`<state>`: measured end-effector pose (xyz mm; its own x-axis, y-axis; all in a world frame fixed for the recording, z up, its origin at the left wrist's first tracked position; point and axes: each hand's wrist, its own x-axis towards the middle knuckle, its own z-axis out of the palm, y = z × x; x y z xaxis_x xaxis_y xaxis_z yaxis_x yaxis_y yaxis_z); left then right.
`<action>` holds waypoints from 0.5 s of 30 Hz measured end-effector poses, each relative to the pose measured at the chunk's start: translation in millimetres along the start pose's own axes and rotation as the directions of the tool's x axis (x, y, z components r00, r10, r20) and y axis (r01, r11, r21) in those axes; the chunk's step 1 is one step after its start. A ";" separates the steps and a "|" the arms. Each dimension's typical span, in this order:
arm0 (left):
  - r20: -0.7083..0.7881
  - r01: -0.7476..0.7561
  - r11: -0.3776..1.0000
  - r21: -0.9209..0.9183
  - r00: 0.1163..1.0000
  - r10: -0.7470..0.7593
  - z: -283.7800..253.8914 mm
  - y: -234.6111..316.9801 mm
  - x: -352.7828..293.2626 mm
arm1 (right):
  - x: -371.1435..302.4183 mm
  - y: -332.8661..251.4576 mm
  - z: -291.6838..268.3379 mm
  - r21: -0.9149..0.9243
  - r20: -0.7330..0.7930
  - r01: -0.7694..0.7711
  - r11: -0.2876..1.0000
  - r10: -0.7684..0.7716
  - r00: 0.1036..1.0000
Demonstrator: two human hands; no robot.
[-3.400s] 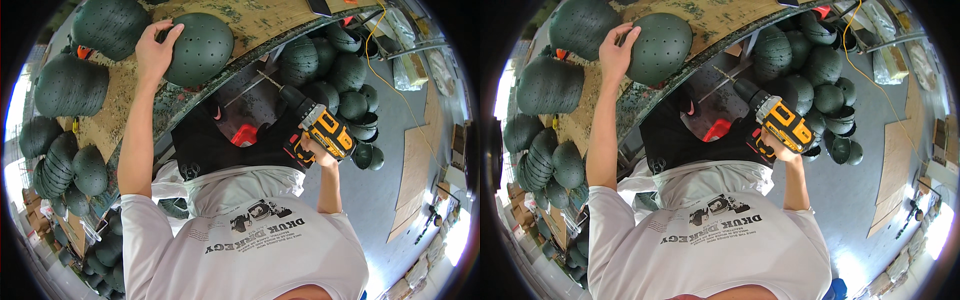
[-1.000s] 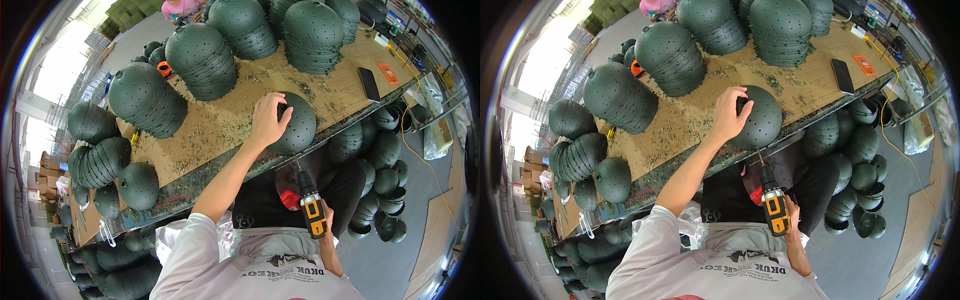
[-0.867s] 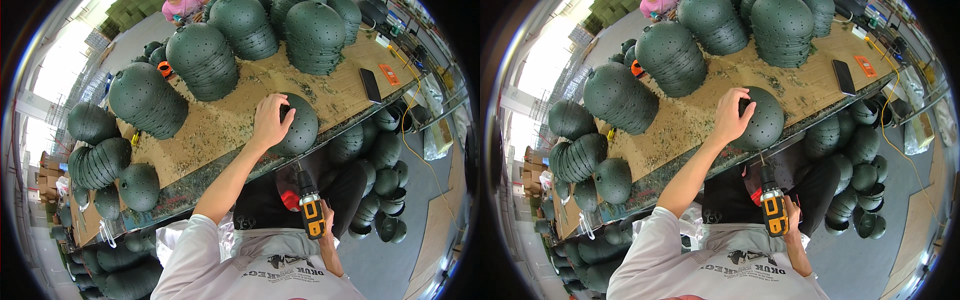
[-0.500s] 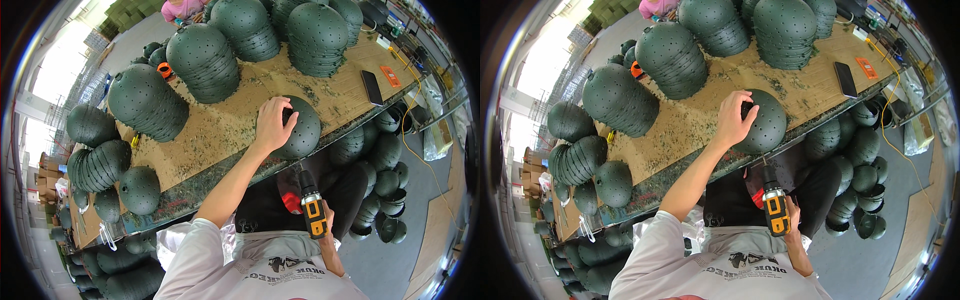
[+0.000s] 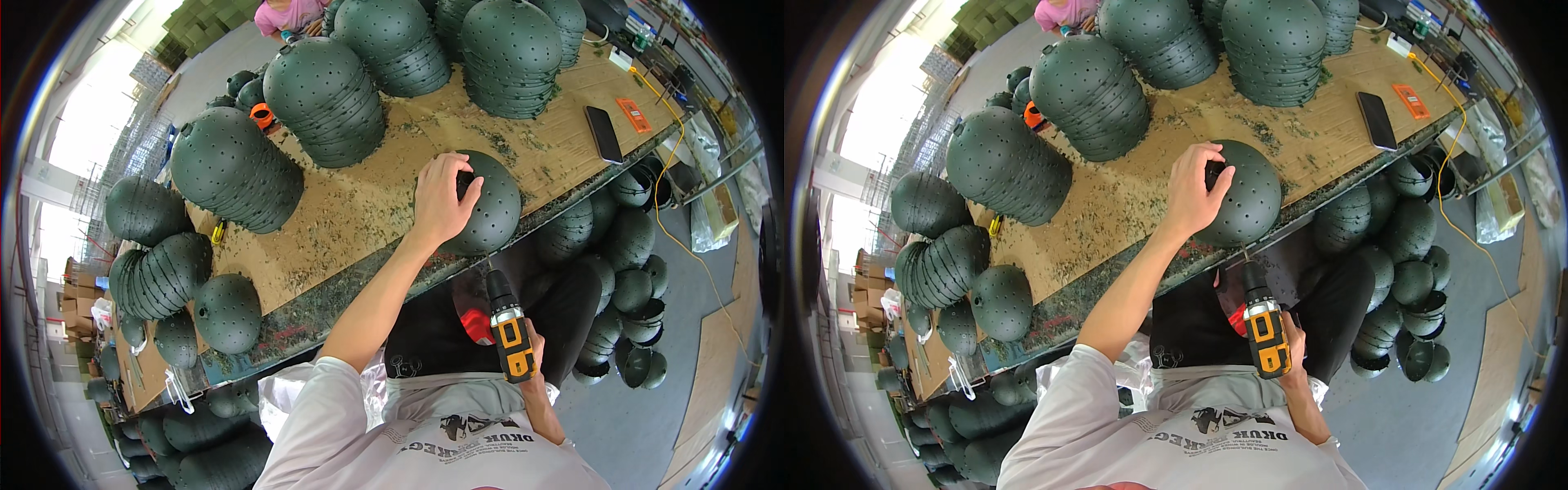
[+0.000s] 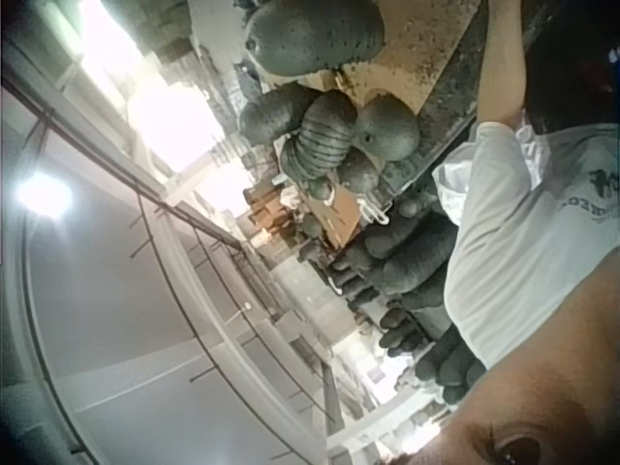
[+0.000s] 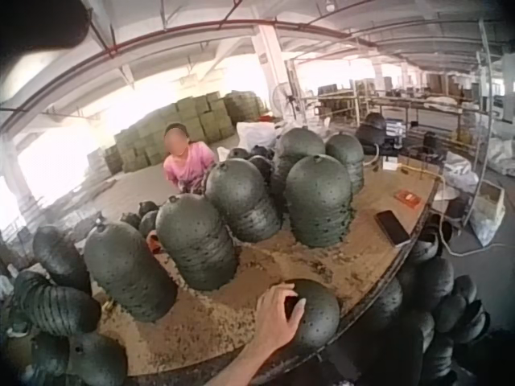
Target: Using a power drill to process holes in green plastic helmet-like components in a factory setting.
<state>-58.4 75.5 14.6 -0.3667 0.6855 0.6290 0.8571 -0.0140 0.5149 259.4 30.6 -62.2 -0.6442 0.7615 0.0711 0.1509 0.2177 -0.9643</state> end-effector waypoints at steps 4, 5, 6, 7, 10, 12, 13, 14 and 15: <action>0.004 -0.001 1.000 0.002 1.000 0.001 0.3 0.4 0.0 | 3.2 -6.0 -0.4 -0.019 0.015 0.087 0.996 -0.087 0.996; 0.002 -0.001 1.000 0.003 1.000 0.001 0.4 0.1 0.1 | 2.3 -3.3 1.5 -0.018 0.014 0.087 0.996 -0.087 0.996; 0.000 -0.002 1.000 0.003 1.000 0.002 0.5 0.0 0.0 | 0.6 1.7 5.2 -0.014 -0.005 0.052 0.999 -0.052 0.999; 0.001 -0.002 1.000 0.004 1.000 0.002 0.7 0.1 -0.3 | -1.1 4.7 7.2 -0.008 -0.024 0.016 1.000 -0.016 1.000; -0.002 0.002 1.000 0.009 1.000 -0.002 0.2 1.1 -1.0 | -1.9 3.6 4.4 0.014 0.012 -0.030 0.999 0.030 0.999; 0.001 0.005 1.000 -0.002 1.000 -0.005 0.4 1.5 -0.2 | -1.8 1.0 2.3 0.054 0.052 -0.110 0.992 0.108 0.993; 0.002 0.004 1.000 -0.001 1.000 -0.004 0.5 1.8 -0.1 | -2.2 2.8 2.2 0.055 0.052 -0.111 0.992 0.108 0.993; -0.005 0.000 1.000 0.000 1.000 0.000 0.2 1.8 0.1 | -1.8 4.5 2.5 0.021 0.049 -0.049 0.999 0.048 0.998; -0.011 -0.004 1.000 0.001 1.000 0.004 -0.1 1.8 0.1 | -1.8 5.6 2.7 -0.012 0.048 0.013 1.000 -0.012 0.999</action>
<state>-57.0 75.5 15.6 -0.3672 0.6772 0.6376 0.8590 -0.0162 0.5118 259.4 28.7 -68.4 -0.6814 0.7285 0.0707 0.1518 0.2351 -0.9600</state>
